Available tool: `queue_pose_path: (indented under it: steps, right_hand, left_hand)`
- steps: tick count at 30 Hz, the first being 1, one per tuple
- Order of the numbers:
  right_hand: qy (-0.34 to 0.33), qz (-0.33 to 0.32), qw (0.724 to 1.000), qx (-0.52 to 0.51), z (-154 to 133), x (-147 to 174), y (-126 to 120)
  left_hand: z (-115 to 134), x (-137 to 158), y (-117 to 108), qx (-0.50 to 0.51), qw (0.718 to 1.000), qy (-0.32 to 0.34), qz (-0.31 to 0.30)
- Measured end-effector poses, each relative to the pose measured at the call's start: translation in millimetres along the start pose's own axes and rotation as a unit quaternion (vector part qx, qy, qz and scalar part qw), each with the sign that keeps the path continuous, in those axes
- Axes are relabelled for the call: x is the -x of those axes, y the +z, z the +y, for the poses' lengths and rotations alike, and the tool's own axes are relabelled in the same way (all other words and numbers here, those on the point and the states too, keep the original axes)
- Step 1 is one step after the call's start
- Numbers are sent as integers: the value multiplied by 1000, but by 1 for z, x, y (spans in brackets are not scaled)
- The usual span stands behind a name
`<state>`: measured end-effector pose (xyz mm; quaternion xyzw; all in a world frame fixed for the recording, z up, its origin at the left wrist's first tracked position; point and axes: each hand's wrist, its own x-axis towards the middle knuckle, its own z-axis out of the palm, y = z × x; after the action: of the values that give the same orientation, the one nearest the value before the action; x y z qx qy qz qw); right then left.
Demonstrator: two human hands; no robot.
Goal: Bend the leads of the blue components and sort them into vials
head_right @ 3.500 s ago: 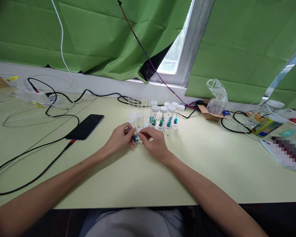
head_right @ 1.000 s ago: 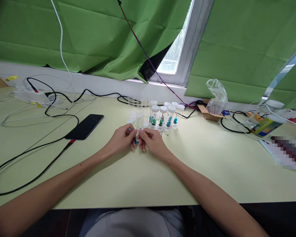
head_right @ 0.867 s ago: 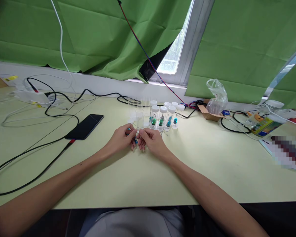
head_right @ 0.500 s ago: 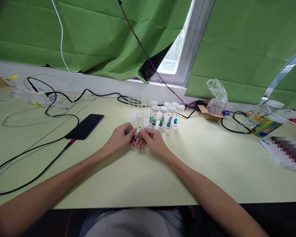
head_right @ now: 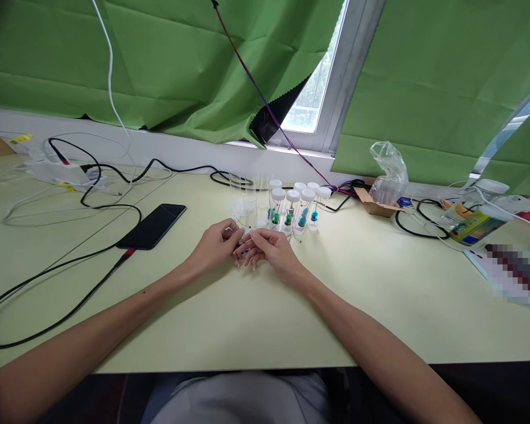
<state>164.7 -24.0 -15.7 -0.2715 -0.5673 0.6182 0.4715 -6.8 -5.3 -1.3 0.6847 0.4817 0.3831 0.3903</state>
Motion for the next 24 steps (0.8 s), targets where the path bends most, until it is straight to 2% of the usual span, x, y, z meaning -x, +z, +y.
queue_pose_path:
  steps: [24]
  right_hand:
    - [17, -26, 1000, 2, -5, 2, 3]
  left_hand:
    - [-1, -1, -1, 44, 999, -20, -17]
